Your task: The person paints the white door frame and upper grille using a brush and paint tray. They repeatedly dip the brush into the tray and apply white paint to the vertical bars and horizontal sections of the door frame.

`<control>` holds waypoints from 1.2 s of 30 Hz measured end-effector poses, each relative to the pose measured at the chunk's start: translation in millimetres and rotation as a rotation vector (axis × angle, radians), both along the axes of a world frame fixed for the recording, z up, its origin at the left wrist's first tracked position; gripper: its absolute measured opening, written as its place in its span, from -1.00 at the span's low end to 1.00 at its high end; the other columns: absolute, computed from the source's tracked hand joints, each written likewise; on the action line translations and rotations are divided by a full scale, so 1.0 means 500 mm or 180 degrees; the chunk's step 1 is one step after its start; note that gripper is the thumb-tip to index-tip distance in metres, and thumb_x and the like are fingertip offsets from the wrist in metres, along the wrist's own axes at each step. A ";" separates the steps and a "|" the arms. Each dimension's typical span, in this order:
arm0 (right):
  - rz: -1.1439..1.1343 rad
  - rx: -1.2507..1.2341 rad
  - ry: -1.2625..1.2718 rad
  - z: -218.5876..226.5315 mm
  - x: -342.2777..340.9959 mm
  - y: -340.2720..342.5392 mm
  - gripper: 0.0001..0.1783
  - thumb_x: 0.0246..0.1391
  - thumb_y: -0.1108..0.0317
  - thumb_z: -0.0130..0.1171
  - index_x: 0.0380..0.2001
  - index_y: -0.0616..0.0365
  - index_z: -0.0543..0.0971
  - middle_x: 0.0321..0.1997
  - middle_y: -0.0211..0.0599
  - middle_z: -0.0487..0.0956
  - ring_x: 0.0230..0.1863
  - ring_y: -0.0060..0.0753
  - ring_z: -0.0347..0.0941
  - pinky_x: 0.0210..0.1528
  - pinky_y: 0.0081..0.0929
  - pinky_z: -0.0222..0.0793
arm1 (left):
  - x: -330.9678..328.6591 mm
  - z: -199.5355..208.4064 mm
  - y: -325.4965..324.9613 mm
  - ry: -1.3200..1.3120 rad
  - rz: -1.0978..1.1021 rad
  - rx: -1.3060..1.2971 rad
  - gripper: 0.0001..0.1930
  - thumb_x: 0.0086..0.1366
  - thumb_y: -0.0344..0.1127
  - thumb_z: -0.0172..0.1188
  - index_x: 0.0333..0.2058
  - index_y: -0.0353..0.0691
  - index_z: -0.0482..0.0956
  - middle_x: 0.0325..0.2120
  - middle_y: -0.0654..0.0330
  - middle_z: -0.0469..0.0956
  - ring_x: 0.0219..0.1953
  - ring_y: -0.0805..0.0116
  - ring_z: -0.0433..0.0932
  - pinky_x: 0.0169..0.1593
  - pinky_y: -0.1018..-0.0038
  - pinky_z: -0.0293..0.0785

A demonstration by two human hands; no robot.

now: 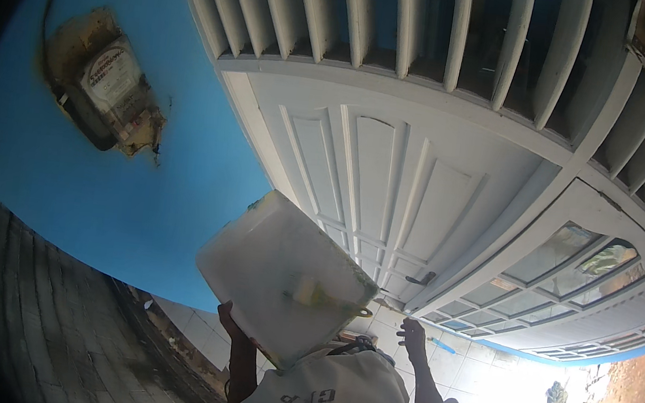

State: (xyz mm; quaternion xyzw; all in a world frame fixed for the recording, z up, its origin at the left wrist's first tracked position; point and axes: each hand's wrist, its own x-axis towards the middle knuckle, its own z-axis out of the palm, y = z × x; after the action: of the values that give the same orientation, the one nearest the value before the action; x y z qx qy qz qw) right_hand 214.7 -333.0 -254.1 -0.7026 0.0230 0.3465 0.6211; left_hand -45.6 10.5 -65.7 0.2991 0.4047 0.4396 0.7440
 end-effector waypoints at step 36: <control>0.1799 0.0239 -0.2316 0.634 0.030 0.424 -0.79 0.22 0.32 0.24 -0.19 0.25 0.61 -0.37 -0.18 0.67 -0.33 -0.41 0.66 -0.25 -0.44 0.55 | 0.062 0.048 -0.014 -0.0339 -0.0104 -0.0404 -0.28 0.09 -0.01 0.08 0.17 -0.36 0.31 -0.05 -0.07 0.45 -0.01 0.05 0.47 0.05 0.16 0.45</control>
State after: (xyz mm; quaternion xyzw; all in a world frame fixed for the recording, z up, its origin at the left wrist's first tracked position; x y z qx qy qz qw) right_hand 229.5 -121.1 62.7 -0.7343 -0.4016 0.2338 0.4949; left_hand -14.8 3.4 -41.8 0.2341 0.3867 0.4162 0.7889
